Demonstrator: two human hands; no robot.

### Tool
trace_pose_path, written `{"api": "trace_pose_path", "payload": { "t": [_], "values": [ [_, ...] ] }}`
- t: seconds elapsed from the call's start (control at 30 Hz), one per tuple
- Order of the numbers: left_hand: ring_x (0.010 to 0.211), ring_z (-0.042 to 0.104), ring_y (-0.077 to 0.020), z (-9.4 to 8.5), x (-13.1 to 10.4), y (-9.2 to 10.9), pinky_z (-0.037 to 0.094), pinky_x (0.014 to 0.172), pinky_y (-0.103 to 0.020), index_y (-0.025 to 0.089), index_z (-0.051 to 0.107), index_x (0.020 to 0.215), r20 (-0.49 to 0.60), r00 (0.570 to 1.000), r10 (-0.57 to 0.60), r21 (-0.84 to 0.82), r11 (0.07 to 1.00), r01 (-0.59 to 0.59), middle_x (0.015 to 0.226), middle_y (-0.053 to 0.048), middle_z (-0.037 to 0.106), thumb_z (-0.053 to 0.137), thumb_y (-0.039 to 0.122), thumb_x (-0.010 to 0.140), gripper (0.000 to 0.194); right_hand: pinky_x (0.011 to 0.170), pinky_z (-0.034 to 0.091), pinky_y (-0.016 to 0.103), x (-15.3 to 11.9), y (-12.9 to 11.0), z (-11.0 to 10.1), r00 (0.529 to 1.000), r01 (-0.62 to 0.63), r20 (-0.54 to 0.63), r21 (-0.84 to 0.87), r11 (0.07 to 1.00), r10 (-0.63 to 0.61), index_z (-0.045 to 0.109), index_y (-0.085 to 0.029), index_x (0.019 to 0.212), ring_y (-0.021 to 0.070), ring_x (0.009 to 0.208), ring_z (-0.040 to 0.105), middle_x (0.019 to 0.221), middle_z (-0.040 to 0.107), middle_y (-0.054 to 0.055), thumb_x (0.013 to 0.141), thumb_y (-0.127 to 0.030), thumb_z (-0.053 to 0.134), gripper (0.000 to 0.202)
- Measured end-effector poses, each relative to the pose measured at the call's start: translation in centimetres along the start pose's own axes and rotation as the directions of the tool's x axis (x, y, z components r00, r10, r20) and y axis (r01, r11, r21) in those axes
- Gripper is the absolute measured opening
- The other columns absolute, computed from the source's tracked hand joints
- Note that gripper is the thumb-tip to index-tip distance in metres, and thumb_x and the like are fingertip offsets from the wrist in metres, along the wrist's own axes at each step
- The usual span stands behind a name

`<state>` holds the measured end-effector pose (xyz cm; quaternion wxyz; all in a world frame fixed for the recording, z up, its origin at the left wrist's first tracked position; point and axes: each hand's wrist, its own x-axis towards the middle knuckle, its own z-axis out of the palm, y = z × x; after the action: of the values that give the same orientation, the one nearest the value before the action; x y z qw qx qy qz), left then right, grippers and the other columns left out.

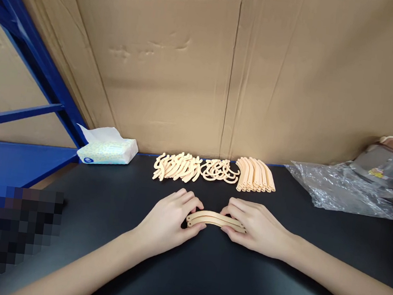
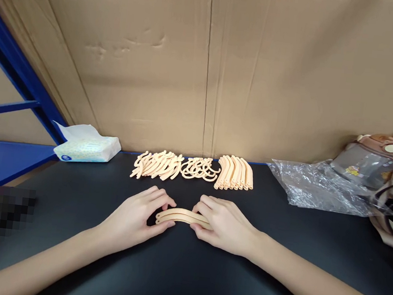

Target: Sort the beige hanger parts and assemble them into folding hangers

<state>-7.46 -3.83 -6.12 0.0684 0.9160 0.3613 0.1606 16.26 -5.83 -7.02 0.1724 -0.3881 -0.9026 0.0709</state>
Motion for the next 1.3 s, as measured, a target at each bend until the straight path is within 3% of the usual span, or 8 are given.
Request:
{"api": "trace_pose_path", "payload": {
  "t": [0.1, 0.23, 0.47, 0.67, 1.0, 1.3],
  "values": [
    [0.079, 0.052, -0.0184, -0.7, 0.1, -0.3, 0.042, 0.071, -0.031, 0.021, 0.058, 0.094, -0.003, 1.0, -0.021, -0.005, 1.0, 0.021, 0.084, -0.002, 0.059, 0.051, 0.052, 0.087, 0.033, 0.065, 0.043, 0.025, 0.0, 0.1, 0.0, 1.0, -0.007, 0.001, 0.005, 1.0, 0.007, 0.056, -0.019, 0.099, 0.0138, 0.073, 0.057, 0.087, 0.056, 0.002, 0.092, -0.029, 0.047, 0.016],
    [0.078, 0.055, -0.0183, -2.0, 0.4, -1.5, 0.04, 0.069, -0.029, 0.02, 0.056, 0.08, -0.093, 0.977, -0.19, 0.078, 0.977, 0.197, 0.078, -0.002, 0.059, 0.044, 0.043, 0.092, 0.029, 0.066, 0.043, 0.025, -0.1, 0.2, 0.1, 1.0, -0.004, 0.012, 0.015, 1.0, 0.004, 0.056, -0.02, 0.103, 0.0137, 0.074, 0.057, 0.087, 0.056, 0.001, 0.092, -0.032, 0.047, 0.018],
    [0.071, 0.056, -0.02, -4.2, 0.5, -4.7, 0.031, 0.054, -0.026, 0.02, 0.049, 0.067, -0.177, 0.84, -0.512, 0.289, 0.789, 0.542, 0.072, -0.004, 0.059, 0.047, 0.041, 0.087, 0.029, 0.064, 0.042, 0.025, -0.2, 0.2, 0.2, 0.998, 0.057, 0.012, -0.025, 0.998, -0.057, 0.058, -0.02, 0.104, 0.0129, 0.071, 0.055, 0.087, 0.056, 0.002, 0.092, -0.037, 0.047, 0.023],
    [0.064, 0.058, -0.0204, -4.5, 0.4, -6.4, 0.029, 0.053, -0.025, 0.021, 0.054, 0.071, -0.137, 0.737, -0.662, 0.149, 0.721, 0.676, 0.072, -0.003, 0.064, 0.048, 0.056, 0.081, 0.038, 0.064, 0.042, 0.025, -0.2, 0.2, 0.1, 0.997, 0.073, 0.017, -0.041, 0.997, -0.072, 0.058, -0.02, 0.104, 0.0131, 0.072, 0.056, 0.088, 0.056, 0.002, 0.094, -0.037, 0.045, 0.023],
    [0.06, 0.057, -0.0207, -3.8, 0.6, -8.2, 0.03, 0.052, -0.026, 0.022, 0.066, 0.073, -0.083, 0.681, -0.727, -0.075, 0.686, 0.724, 0.064, -0.002, 0.062, 0.053, 0.063, 0.071, 0.044, 0.065, 0.043, 0.027, -0.2, 0.2, 0.0, 0.996, 0.075, 0.05, -0.071, 0.995, -0.072, 0.057, -0.019, 0.103, 0.0133, 0.071, 0.054, 0.089, 0.055, 0.002, 0.095, -0.036, 0.042, 0.024],
    [0.071, 0.059, -0.0169, -2.9, 0.7, -8.8, 0.041, 0.062, -0.024, 0.015, 0.062, 0.078, -0.167, 0.712, -0.682, -0.353, 0.715, 0.603, 0.08, -0.005, 0.068, 0.043, 0.067, 0.073, 0.055, 0.066, 0.043, 0.026, -0.2, 0.3, 0.2, 0.998, 0.047, 0.034, -0.017, 0.999, -0.046, 0.057, -0.02, 0.105, 0.0136, 0.073, 0.056, 0.089, 0.056, 0.002, 0.094, -0.036, 0.044, 0.023]
  ]
}}
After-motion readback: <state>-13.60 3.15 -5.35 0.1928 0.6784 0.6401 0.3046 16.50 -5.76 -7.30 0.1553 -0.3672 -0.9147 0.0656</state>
